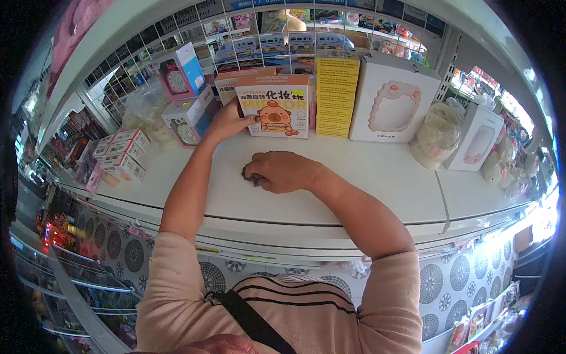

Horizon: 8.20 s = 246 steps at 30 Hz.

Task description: Dusting and cleaning various gift boxes and containers on a retail store shelf using a cloth.

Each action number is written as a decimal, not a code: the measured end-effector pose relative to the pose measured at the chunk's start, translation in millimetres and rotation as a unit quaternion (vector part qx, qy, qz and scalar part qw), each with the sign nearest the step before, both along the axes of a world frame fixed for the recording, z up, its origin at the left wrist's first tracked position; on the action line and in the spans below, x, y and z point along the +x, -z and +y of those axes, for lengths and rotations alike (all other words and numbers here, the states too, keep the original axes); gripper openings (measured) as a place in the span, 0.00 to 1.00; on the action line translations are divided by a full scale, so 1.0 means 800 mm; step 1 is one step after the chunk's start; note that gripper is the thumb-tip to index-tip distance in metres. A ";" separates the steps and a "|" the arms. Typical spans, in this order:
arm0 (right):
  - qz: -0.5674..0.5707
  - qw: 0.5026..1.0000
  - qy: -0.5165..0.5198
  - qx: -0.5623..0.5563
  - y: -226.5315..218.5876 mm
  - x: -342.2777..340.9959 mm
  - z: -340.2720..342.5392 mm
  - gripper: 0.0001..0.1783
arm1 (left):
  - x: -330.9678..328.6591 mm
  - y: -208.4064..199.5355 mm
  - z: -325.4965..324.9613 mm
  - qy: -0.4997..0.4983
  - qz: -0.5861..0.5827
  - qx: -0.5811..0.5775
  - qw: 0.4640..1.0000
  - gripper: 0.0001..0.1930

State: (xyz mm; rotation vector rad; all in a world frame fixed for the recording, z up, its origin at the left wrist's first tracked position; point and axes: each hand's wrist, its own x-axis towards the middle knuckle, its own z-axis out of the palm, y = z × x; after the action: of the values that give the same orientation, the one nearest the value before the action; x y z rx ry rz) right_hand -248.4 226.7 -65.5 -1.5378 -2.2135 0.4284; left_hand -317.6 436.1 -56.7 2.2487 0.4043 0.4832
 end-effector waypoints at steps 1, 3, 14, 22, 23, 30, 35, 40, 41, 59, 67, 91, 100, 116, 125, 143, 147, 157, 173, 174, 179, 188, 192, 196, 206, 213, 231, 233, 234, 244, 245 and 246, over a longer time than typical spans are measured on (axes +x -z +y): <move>0.006 1.000 0.004 0.004 0.000 0.000 -0.001 0.13 | 0.005 0.002 -0.004 -0.029 -0.012 0.027 0.999 0.33; 0.004 1.000 0.004 0.005 0.001 -0.001 0.000 0.13 | 0.011 0.011 -0.003 -0.024 -0.033 0.036 0.999 0.32; -0.005 1.000 0.011 0.010 -0.002 -0.006 0.000 0.14 | 0.023 0.040 0.027 0.020 -0.110 0.099 0.989 0.36; -0.017 1.000 0.014 -0.002 0.000 -0.001 -0.001 0.15 | 0.010 0.015 0.011 0.063 -0.067 0.018 0.996 0.36; -0.016 1.000 0.013 -0.002 0.000 -0.001 -0.001 0.15 | 0.009 0.013 0.010 0.062 -0.066 0.017 0.996 0.36; -0.019 1.000 0.015 -0.005 -0.002 -0.001 -0.003 0.14 | 0.003 -0.002 0.007 -0.019 -0.166 0.009 0.986 0.20; -0.018 1.000 0.006 0.001 -0.003 -0.004 -0.001 0.14 | -0.009 -0.016 0.008 -0.084 -0.252 0.039 0.963 0.14; -0.018 0.999 0.021 -0.022 -0.004 -0.002 -0.003 0.15 | -0.024 -0.040 0.007 -0.142 -0.398 0.260 0.868 0.10; -0.019 0.999 0.018 -0.023 -0.004 -0.001 -0.004 0.15 | -0.030 -0.045 0.015 -0.145 -0.398 0.260 0.867 0.10; -0.023 1.000 0.015 -0.008 -0.010 -0.009 -0.004 0.17 | -0.054 -0.049 0.027 -0.328 -0.338 0.413 0.780 0.27; -0.020 1.000 0.020 -0.011 -0.016 -0.010 -0.006 0.18 | -0.065 -0.070 0.014 -0.261 -0.370 0.429 0.781 0.30; 0.181 0.956 0.037 0.228 -0.033 -0.010 -0.002 0.14 | -0.134 -0.078 0.026 0.031 -0.069 -0.018 0.997 0.49; 0.296 0.868 0.169 0.360 -0.034 0.006 0.000 0.21 | -0.058 -0.055 -0.024 0.280 -0.170 -0.132 0.935 0.51; 0.045 0.882 0.135 0.448 -0.035 0.002 -0.003 0.25 | -0.048 -0.046 -0.039 0.270 -0.225 -0.231 0.907 0.48; 0.029 0.904 0.156 0.396 -0.028 -0.004 -0.001 0.22 | -0.062 -0.056 0.001 0.221 -0.374 -0.325 0.840 0.43; 0.029 0.903 0.156 0.400 -0.027 0.000 0.002 0.22 | -0.055 -0.051 -0.001 0.216 -0.401 -0.301 0.838 0.38; 0.006 0.909 0.089 0.406 -0.028 -0.015 -0.008 0.24 | -0.054 -0.049 0.006 0.229 -0.403 -0.348 0.814 0.36; 0.061 0.888 0.198 0.411 -0.039 0.001 -0.007 0.24 | -0.038 -0.045 -0.040 0.268 -0.286 -0.246 0.886 0.38; 0.061 0.937 0.084 0.334 -0.022 -0.011 0.000 0.16 | -0.057 -0.056 -0.014 0.393 -0.419 -0.450 0.683 0.41; 0.069 0.929 0.100 0.350 -0.025 -0.010 -0.001 0.16 | -0.054 -0.056 -0.016 0.391 -0.403 -0.420 0.713 0.41; 0.079 0.917 0.133 0.367 -0.027 0.001 -0.002 0.18 | -0.051 -0.054 -0.040 0.309 -0.378 -0.393 0.779 0.40; 0.177 0.897 0.175 0.364 -0.031 0.009 -0.001 0.15 | -0.054 -0.054 -0.056 0.282 -0.329 -0.429 0.793 0.40; 0.372 0.851 0.211 0.306 -0.033 0.011 -0.002 0.15 | -0.047 -0.053 -0.050 0.289 -0.319 -0.387 0.815 0.39; 0.433 0.839 0.195 0.266 -0.038 0.006 -0.004 0.15 | -0.046 -0.047 -0.041 0.292 -0.332 -0.370 0.817 0.38; 0.092 0.913 0.098 0.386 -0.033 -0.002 -0.003 0.15 | -0.053 -0.047 0.008 0.187 -0.425 -0.396 0.792 0.35; 0.120 0.890 0.128 0.421 -0.040 -0.010 -0.009 0.15 | -0.032 -0.035 -0.041 0.317 -0.284 -0.309 0.850 0.36; 0.040 0.897 0.035 0.439 -0.041 -0.021 -0.019 0.17 | -0.032 -0.039 -0.050 0.226 -0.279 -0.364 0.859 0.32; 0.030 0.897 0.056 0.437 -0.044 -0.014 -0.017 0.18 | -0.033 -0.033 -0.050 0.246 -0.262 -0.331 0.873 0.32; 0.053 0.892 0.087 0.441 -0.046 -0.011 -0.018 0.18 | -0.032 -0.029 -0.049 0.248 -0.259 -0.338 0.870 0.28; 0.006 0.860 0.061 0.506 -0.031 -0.003 -0.002 0.17 | -0.034 -0.033 -0.028 0.196 -0.256 -0.297 0.899 0.23; 0.013 0.863 0.061 0.501 -0.031 -0.006 -0.002 0.17 | -0.032 -0.028 -0.017 0.242 -0.259 -0.313 0.881 0.23; -0.019 0.864 0.044 0.501 -0.030 -0.006 -0.004 0.17 | -0.027 -0.021 -0.019 0.201 -0.272 -0.312 0.888 0.23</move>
State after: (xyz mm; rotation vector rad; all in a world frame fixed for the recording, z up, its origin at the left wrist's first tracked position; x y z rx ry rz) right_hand -253.5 223.4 -41.7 -1.0207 -1.8395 -0.7064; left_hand -339.4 421.1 -40.0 1.4311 -0.1874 0.6254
